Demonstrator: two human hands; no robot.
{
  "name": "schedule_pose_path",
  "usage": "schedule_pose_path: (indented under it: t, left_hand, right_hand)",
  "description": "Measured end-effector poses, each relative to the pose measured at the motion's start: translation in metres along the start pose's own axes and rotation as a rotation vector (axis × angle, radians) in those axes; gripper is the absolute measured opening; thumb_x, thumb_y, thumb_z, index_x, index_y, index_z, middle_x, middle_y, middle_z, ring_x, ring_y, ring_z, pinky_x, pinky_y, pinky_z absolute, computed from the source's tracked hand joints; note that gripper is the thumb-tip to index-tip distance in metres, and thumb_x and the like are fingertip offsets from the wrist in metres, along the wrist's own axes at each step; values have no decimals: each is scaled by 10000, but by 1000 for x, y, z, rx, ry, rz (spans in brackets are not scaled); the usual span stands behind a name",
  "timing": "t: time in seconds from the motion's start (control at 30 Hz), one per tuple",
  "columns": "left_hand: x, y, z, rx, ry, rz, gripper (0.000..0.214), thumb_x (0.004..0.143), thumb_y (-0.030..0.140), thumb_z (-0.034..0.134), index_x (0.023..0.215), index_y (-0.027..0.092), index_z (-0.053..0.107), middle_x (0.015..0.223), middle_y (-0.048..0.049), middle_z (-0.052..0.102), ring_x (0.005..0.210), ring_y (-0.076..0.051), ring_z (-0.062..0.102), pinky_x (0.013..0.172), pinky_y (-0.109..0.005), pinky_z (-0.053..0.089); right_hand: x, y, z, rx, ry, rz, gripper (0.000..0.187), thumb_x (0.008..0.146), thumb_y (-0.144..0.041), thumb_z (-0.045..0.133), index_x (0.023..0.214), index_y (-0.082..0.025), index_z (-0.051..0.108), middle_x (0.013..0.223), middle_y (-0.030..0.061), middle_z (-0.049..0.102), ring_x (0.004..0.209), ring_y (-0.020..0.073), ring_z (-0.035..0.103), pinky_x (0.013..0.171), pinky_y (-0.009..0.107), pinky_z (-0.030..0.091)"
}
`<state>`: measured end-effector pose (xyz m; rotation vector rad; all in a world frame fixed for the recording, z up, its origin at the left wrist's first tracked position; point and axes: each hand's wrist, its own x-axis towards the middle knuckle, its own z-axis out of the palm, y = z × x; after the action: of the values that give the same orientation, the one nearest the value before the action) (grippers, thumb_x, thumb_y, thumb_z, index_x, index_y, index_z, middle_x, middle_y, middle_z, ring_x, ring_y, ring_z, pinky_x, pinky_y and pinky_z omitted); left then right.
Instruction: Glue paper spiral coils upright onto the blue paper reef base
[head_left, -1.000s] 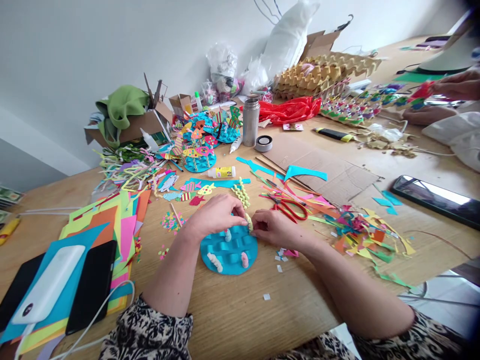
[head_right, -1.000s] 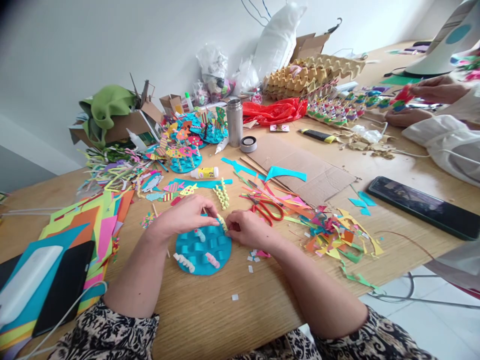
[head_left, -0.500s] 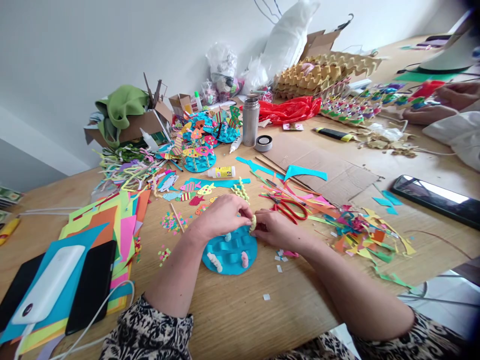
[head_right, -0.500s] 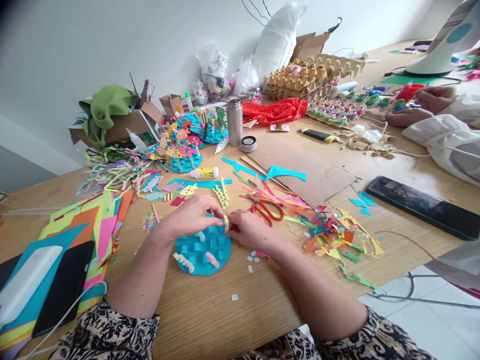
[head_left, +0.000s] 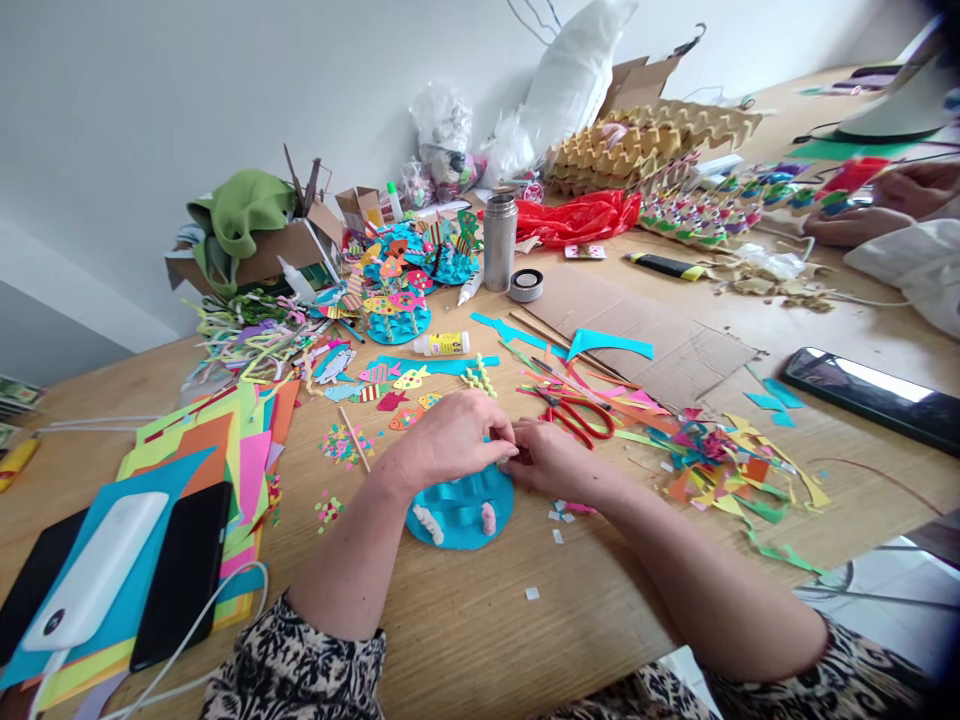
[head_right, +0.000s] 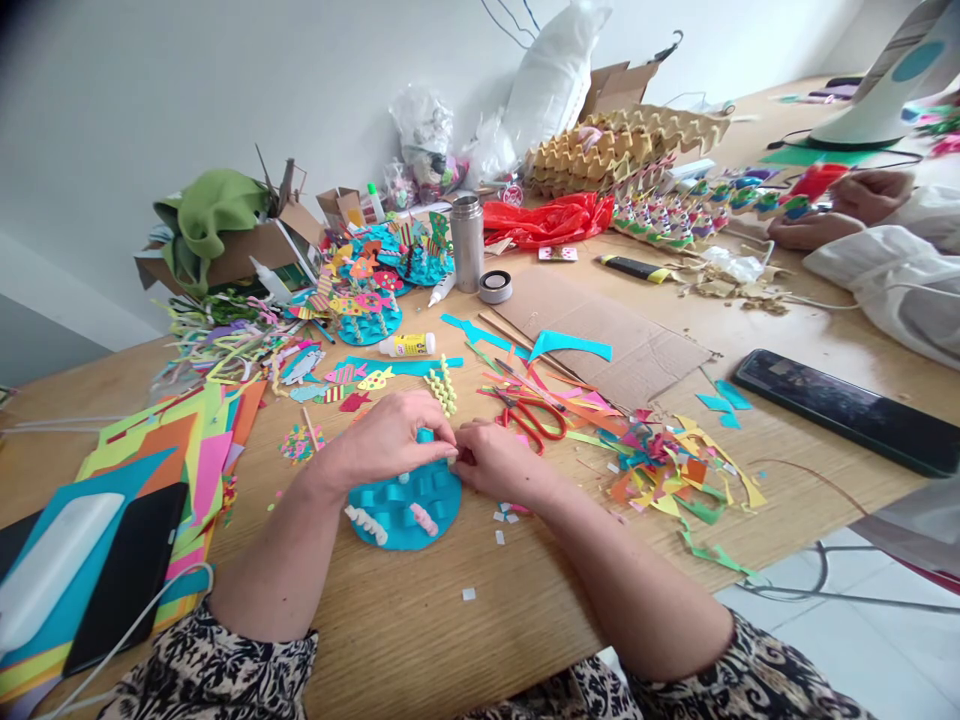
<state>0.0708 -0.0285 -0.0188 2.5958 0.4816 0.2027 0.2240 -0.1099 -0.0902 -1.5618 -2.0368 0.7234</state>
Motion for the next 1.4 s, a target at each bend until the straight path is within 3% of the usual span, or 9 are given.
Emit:
schedule_pose_path:
  t: [0.33, 0.57, 0.93, 1.13, 1.4]
  left_hand:
    - [2, 2, 3, -23, -39, 90, 114, 794, 176, 619, 809, 173, 732, 802, -45, 700, 831, -180, 607, 780, -315, 455]
    - [2, 4, 1, -41, -6, 36, 87, 763, 184, 648, 823, 177, 710, 826, -36, 699, 856, -180, 610, 799, -318, 454]
    - [0, 2, 1, 36, 12, -30, 205, 741, 370, 691, 707, 168, 686, 735, -41, 683, 750, -177, 609, 725, -314, 440]
    - [1, 4, 0, 68, 24, -36, 121, 774, 257, 631, 707, 172, 683, 756, -41, 686, 775, -175, 611, 743, -314, 441]
    - [1, 4, 2, 72, 37, -17, 146, 789, 271, 608, 711, 165, 672, 762, -44, 685, 788, -178, 610, 744, -307, 437]
  right_hand:
    - [0, 0, 1, -55, 22, 22, 102, 777, -195, 549, 682, -165, 566, 727, 50, 611, 667, 142, 528, 605, 239, 365]
    - [0, 0, 3, -69, 20, 92, 37, 735, -172, 563, 740, -153, 595, 720, 49, 617, 632, 138, 526, 568, 234, 350]
    - [0, 0, 1, -6, 2, 9, 98, 783, -176, 526, 713, -164, 594, 770, 57, 650, 704, 153, 558, 639, 247, 384]
    - [0, 0, 2, -47, 18, 33, 69, 720, -131, 538, 663, -167, 551, 729, 46, 629, 674, 148, 538, 608, 239, 366]
    - [1, -1, 1, -63, 23, 40, 72, 723, -136, 534, 661, -174, 534, 730, 50, 628, 670, 153, 544, 607, 244, 368]
